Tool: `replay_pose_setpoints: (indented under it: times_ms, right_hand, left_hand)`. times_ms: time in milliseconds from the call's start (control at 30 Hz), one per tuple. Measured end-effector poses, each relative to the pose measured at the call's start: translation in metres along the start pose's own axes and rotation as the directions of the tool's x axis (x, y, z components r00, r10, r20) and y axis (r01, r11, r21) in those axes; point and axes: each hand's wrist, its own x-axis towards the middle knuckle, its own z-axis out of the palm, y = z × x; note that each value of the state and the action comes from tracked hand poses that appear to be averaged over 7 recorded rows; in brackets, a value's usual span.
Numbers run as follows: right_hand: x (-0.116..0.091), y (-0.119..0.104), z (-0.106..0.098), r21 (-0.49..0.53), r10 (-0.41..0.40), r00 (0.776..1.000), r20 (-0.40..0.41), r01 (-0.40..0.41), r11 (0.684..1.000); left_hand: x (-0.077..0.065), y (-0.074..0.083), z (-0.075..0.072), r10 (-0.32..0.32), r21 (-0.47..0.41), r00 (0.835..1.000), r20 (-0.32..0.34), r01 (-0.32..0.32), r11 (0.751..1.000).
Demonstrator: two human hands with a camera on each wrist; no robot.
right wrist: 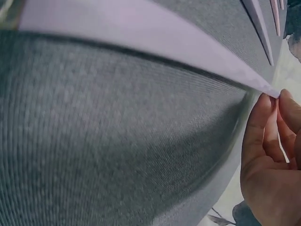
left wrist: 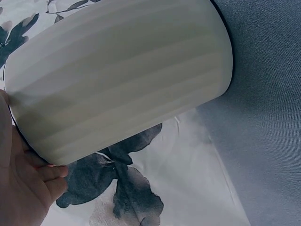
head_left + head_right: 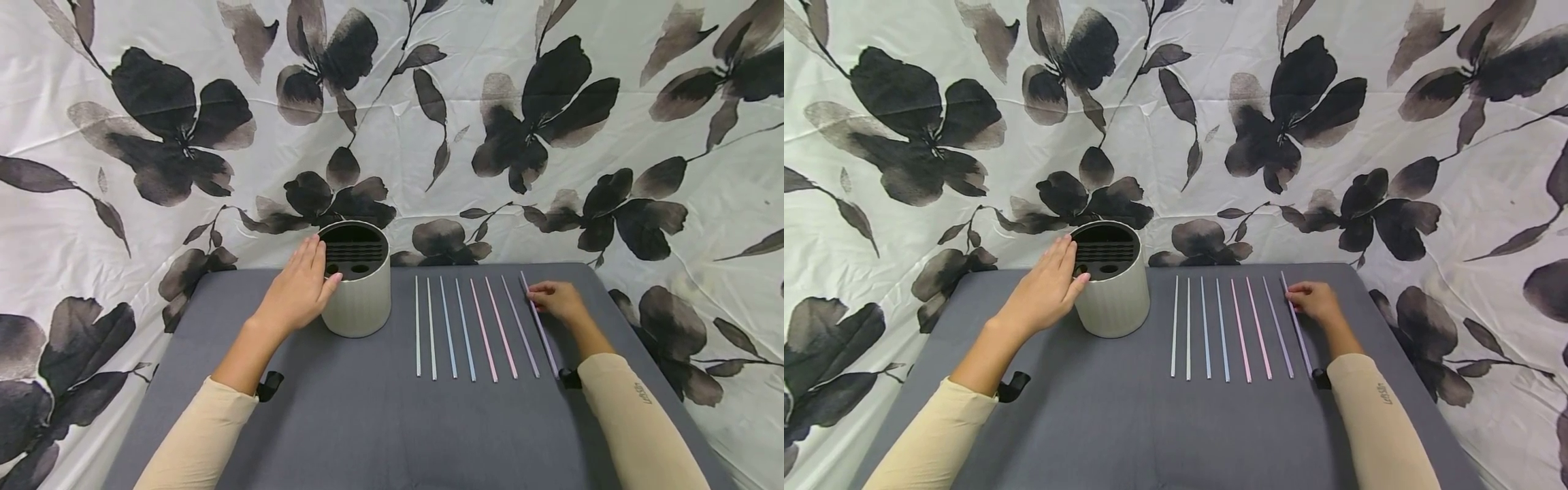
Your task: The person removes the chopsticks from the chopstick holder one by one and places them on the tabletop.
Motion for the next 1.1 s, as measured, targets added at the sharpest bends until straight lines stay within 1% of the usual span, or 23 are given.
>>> replay_pose_setpoints:
  times_ms: [133,300,500,567,667,933,1033,1100]
  right_hand:
    - [0.0,0.002,0.003,-0.039,0.022,1.0,-0.008,-0.022,0.999]
    - [-0.001,0.004,0.004,-0.103,0.021,0.999,-0.033,-0.024,0.994]
    - [-0.005,0.007,0.002,-0.24,0.015,0.998,-0.057,-0.028,0.97]
    - [-0.006,0.007,0.002,-0.264,0.013,0.998,-0.057,-0.028,0.964]
    - [-0.007,0.005,0.001,-0.291,-0.013,0.998,-0.065,-0.007,0.957]
    - [-0.011,0.005,0.0,-0.304,-0.067,0.993,-0.093,0.036,0.952]
    - [-0.012,-0.002,-0.004,-0.327,-0.105,0.988,-0.116,0.062,0.943]
    - [-0.015,-0.011,-0.008,-0.359,-0.143,0.981,-0.134,0.086,0.929]
  left_hand:
    - [-0.001,0.0,0.0,0.003,0.0,1.0,-0.001,-0.003,1.0]
    - [-0.001,0.003,0.002,0.006,-0.006,1.0,-0.007,-0.006,1.0]
    - [-0.002,0.007,0.004,0.005,-0.012,1.0,-0.007,-0.006,1.0]
    - [-0.002,0.009,0.004,0.007,-0.012,1.0,-0.01,-0.007,1.0]
    - [-0.001,0.009,0.004,0.007,-0.011,1.0,-0.016,-0.007,1.0]
    - [-0.003,0.006,0.003,0.006,-0.019,1.0,-0.012,-0.006,1.0]
    - [-0.003,0.005,0.003,0.002,-0.026,1.0,-0.017,-0.002,1.0]
    - [-0.003,0.004,0.003,0.0,-0.03,1.0,-0.018,0.0,1.0]
